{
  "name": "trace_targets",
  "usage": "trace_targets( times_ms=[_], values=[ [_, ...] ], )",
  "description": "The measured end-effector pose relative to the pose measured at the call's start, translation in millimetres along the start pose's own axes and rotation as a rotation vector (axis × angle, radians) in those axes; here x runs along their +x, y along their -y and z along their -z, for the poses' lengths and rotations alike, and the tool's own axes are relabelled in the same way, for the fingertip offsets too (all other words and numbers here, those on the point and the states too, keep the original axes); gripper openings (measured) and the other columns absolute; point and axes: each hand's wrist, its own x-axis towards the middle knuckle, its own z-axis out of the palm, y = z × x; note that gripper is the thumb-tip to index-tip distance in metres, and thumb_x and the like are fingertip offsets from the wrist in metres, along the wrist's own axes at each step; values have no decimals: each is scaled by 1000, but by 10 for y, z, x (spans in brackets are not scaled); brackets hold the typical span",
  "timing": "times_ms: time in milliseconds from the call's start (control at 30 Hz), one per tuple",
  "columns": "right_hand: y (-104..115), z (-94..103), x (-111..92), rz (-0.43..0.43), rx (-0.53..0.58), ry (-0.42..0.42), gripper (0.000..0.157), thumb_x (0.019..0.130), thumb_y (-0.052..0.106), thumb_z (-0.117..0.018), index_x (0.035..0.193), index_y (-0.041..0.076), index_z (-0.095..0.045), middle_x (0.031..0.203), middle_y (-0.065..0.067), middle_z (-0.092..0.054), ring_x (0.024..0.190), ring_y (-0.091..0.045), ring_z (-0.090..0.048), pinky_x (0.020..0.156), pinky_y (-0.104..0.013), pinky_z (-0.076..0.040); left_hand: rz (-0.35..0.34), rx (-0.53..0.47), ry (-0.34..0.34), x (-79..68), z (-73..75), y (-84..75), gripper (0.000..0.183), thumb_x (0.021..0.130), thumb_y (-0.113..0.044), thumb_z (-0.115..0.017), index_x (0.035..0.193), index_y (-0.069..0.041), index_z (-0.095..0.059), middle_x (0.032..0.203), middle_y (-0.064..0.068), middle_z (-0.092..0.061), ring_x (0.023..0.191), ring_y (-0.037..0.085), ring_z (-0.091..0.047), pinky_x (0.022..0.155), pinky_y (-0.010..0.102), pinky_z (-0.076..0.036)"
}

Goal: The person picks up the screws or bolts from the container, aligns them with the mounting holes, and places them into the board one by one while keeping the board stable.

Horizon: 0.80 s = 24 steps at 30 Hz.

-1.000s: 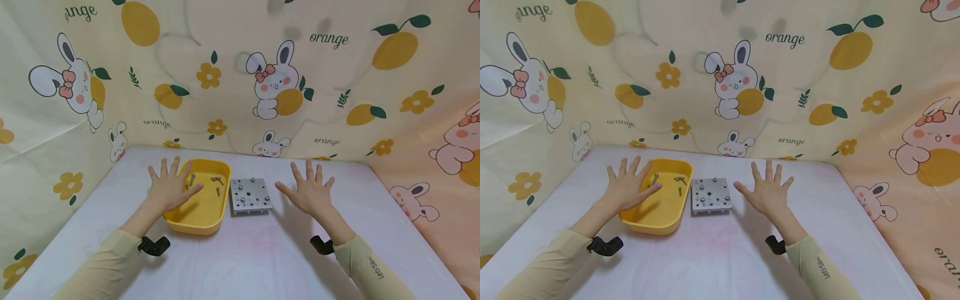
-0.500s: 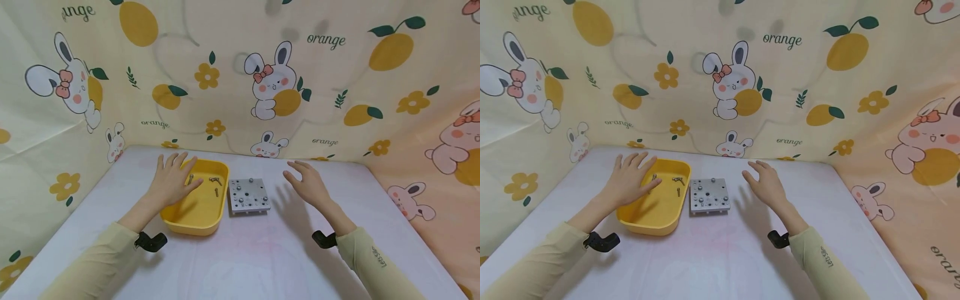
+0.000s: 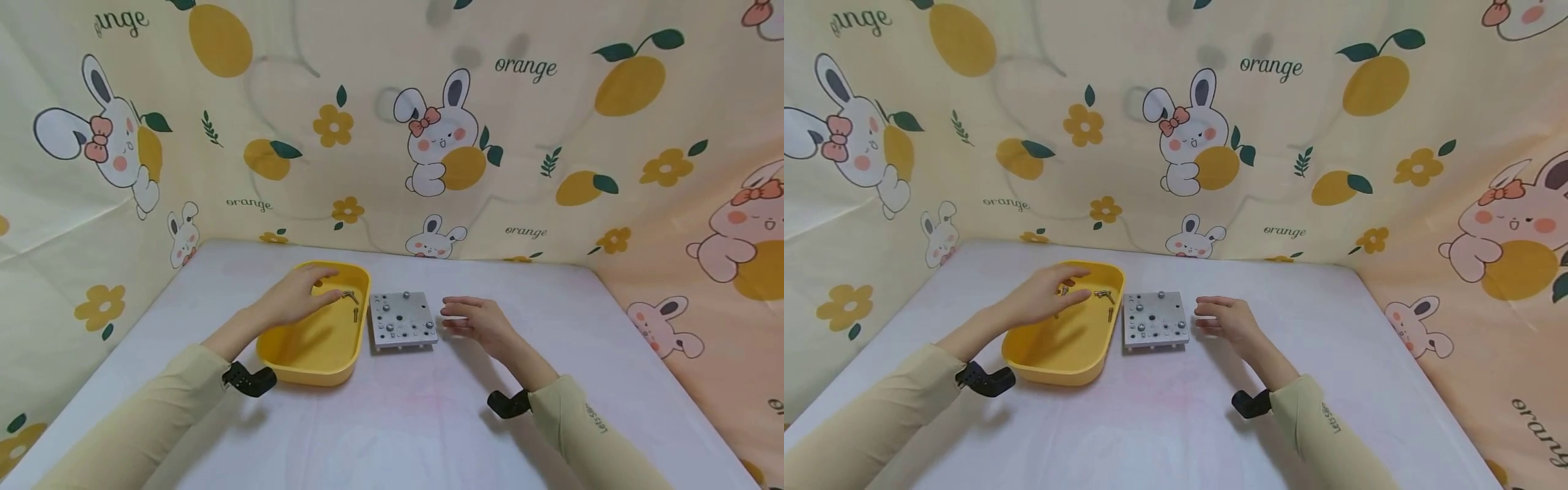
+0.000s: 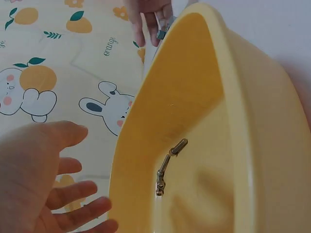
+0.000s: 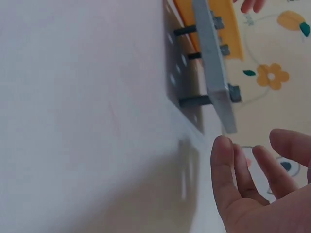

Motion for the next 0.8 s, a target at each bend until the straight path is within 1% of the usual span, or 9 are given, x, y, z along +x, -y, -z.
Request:
trace_targets(
  times_ms=[100, 200, 300, 367, 467, 600, 733, 800],
  values=[
    [-64, -53, 49, -35, -16, -13, 44, 93, 5, -67, 134, -8, -55, 125, -24, -61, 101, -31, -66, 87, -38, -53, -4, -76, 25, 23, -26, 32, 48, 98, -32, -62, 135, -1, -56, 135, 17, -56, 110, 31, -60, 91, 44, -50],
    [-129, -88, 87, -47, -8, -13, 41, 93, 3, -66, 132, -7, -57, 121, -23, -63, 96, -27, -68, 80, -34, -56, 2, -131, 53, 44, -45, 51, 42, 98, -27, -64, 132, -2, -59, 128, 17, -60, 107, 29, -61, 90, 42, -51],
    [-183, -113, 106, -66, 17, -5, 41, 93, 0, -64, 132, -7, -56, 113, -21, -67, 90, -24, -69, 74, -32, -57, -1, -164, 83, 76, -61, 68, 37, 96, -23, -65, 127, -3, -63, 120, 14, -65, 105, 26, -61, 90, 41, -51],
    [-207, -127, 112, -82, 34, 0, 41, 94, 0, -63, 133, -7, -55, 109, -19, -69, 88, -23, -69, 72, -32, -57, -3, -184, 109, 110, -67, 77, 34, 95, -20, -67, 124, -3, -65, 117, 11, -67, 103, 23, -62, 88, 39, -51],
    [-228, -151, 118, -104, 40, -14, 39, 94, 1, -63, 132, -5, -58, 105, -16, -70, 86, -21, -69, 70, -32, -57, 15, -249, 178, 174, -66, 98, 32, 95, -17, -67, 122, 0, -66, 115, 10, -68, 99, 20, -64, 83, 36, -54],
    [-239, -166, 136, -112, 27, -19, 37, 94, 3, -64, 130, -3, -60, 106, -16, -70, 87, -22, -69, 70, -33, -57, 70, -355, 286, 278, -22, 129, 31, 96, -13, -64, 123, 3, -65, 117, 14, -67, 95, 20, -66, 79, 37, -56],
    [-254, -163, 149, -123, 3, -12, 37, 94, 7, -66, 130, 0, -61, 107, -16, -70, 86, -22, -69, 71, -33, -57, 108, -441, 374, 410, 7, 178, 30, 96, -11, -64, 123, 2, -65, 119, 17, -66, 99, 22, -66, 83, 40, -55],
    [-262, -160, 148, -129, -6, -14, 37, 94, 8, -66, 130, 2, -62, 108, -16, -70, 86, -21, -69, 72, -32, -57, 127, -484, 404, 469, 0, 194, 30, 95, -8, -65, 123, 1, -65, 120, 17, -66, 100, 22, -66, 86, 42, -54]
  ],
)
